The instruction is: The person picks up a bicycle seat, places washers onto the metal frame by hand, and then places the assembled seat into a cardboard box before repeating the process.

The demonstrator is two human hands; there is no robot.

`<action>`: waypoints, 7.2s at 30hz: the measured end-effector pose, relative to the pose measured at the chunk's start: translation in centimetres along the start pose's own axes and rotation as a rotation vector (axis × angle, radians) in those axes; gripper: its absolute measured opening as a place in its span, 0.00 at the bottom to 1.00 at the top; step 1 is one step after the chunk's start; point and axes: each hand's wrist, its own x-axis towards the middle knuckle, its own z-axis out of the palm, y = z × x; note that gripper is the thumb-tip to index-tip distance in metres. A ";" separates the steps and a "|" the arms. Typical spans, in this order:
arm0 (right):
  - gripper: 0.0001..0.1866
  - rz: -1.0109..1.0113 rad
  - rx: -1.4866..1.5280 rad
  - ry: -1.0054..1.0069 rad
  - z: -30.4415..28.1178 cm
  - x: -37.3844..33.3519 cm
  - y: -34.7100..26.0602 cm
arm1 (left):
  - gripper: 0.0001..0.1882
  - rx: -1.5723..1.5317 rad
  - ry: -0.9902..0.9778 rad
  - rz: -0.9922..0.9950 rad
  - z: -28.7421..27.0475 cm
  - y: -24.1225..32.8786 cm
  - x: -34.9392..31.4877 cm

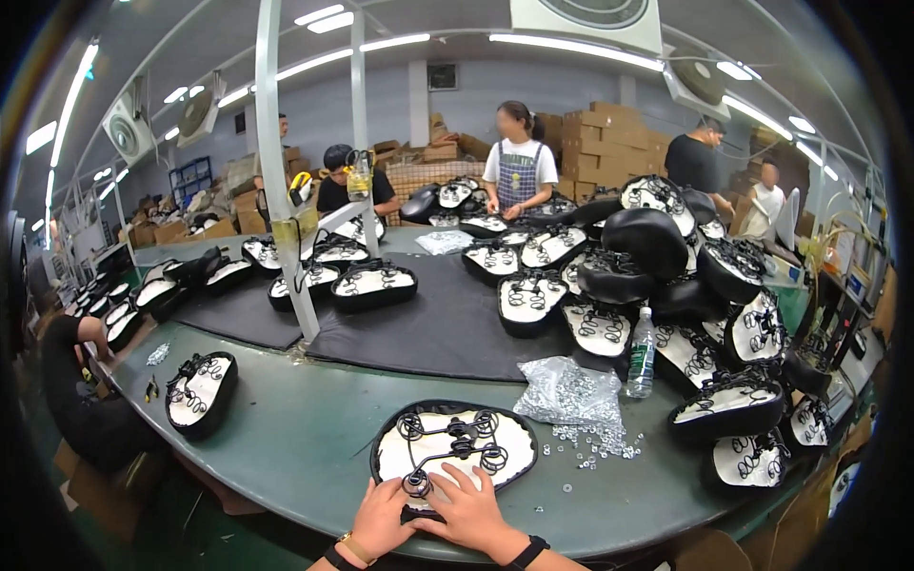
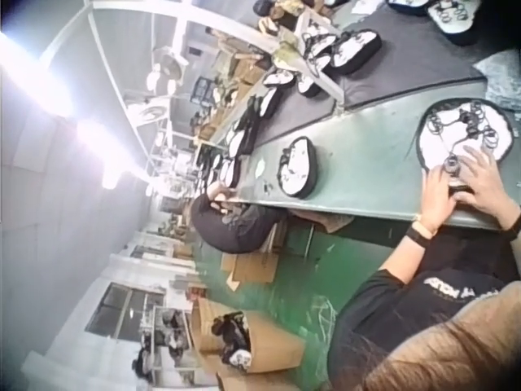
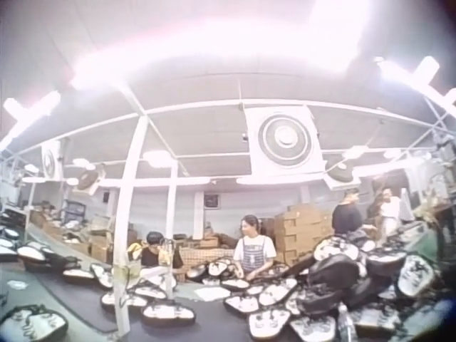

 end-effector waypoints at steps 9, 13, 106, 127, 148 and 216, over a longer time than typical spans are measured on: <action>0.22 0.004 -0.018 0.032 0.3 0.5 -0.2 | 0.33 -0.001 0.026 0.013 0.2 -0.4 -0.2; 0.21 0.005 0.099 0.078 0.7 0.3 0.2 | 0.33 -0.023 0.049 0.035 0.3 -0.7 0.1; 0.08 0.471 0.868 0.078 -4.8 -4.6 -3.7 | 0.02 -0.722 -0.004 0.069 -2.9 5.7 -2.1; 0.10 0.856 0.484 0.175 -1.3 -4.2 0.0 | 0.34 -0.222 0.108 0.203 0.2 3.8 0.2; 0.15 0.846 0.180 -0.394 -2.1 0.6 0.8 | 0.33 0.070 -0.033 0.299 0.2 2.7 1.4; 0.12 0.249 0.100 -0.057 -3.3 -3.8 0.3 | 0.38 -0.081 0.076 0.191 1.0 5.8 1.5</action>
